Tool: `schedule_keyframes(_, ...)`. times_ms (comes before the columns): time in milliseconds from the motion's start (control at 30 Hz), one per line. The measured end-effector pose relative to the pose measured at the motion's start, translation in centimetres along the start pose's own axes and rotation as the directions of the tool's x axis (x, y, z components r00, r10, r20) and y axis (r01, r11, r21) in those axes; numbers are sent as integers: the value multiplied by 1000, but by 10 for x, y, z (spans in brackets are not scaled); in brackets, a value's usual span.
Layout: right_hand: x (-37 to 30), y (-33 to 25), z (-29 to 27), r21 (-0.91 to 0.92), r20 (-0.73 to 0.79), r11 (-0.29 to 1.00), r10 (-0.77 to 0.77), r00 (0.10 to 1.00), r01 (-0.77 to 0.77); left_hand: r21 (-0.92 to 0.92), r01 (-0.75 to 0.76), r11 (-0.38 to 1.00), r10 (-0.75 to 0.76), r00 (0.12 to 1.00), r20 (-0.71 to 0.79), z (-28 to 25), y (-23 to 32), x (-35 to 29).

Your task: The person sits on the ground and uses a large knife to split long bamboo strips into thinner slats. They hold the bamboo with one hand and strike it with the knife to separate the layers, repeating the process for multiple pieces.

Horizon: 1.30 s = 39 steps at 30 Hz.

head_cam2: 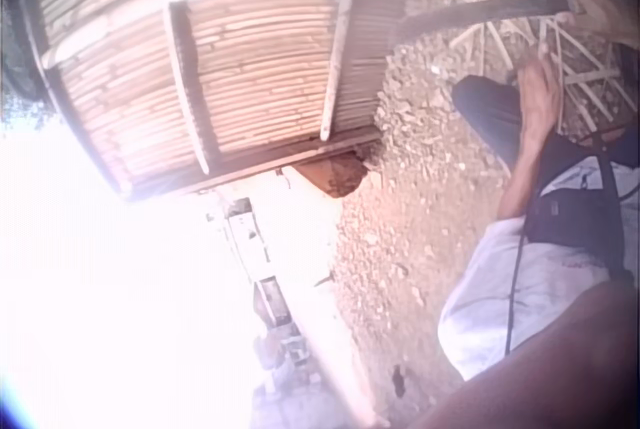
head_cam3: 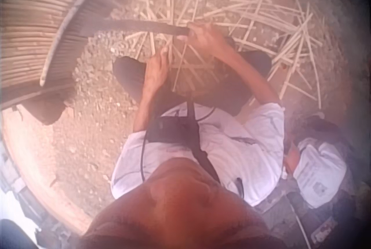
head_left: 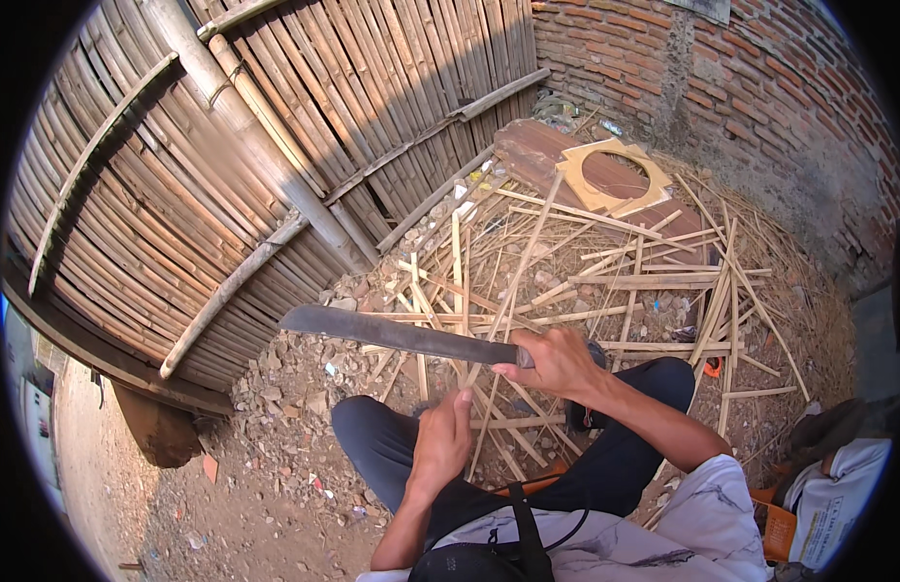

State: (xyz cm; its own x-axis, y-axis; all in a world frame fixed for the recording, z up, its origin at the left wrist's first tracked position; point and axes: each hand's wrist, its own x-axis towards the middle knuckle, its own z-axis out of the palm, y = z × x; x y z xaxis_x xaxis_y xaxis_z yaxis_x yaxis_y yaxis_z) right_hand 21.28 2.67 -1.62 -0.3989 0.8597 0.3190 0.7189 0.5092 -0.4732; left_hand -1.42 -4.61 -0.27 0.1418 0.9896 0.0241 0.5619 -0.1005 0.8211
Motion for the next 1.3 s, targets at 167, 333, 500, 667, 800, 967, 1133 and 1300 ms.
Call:
schedule_keyframes(167, 4, -14, 7, 70, -45, 995, 71, 996, -68, 53, -18, 998, 20, 999, -31, 1, 2, 2)
schedule_keyframes(333, 1, -16, 1, 41, -57, 998, 59, 997, -57, 86, 30, 996, -28, 999, -24, 2, 11, 7)
schedule_keyframes(500, 1, -9, -1, 30, -75, 998, 61, 995, -59, 90, -14, 996, 17, 999, -31, 4, 7, 8)
schedule_keyframes(667, 15, 19, -23, 129, -59, 961, 255, 965, -246, 96, 60, 994, -61, 998, 0, -4, 10, -4)
schedule_keyframes(800, 4, 0, -9, -67, 6, 997, 35, 999, -35, 103, -12, 995, 13, 1000, -11, 4, 7, 3)
schedule_keyframes(967, 20, 34, -31, 58, -50, 980, 194, 980, -191, 13, 53, 999, -53, 998, 21, -13, 7, -9)
schedule_keyframes(1133, 19, 30, -28, 41, 33, 973, 227, 973, -228, 11, 82, 997, -82, 996, 30, -3, -11, -15)
schedule_keyframes(1300, 18, 39, -26, 11, 35, 987, 161, 986, -162, 31, 74, 997, -76, 995, 61, -9, -4, -17)
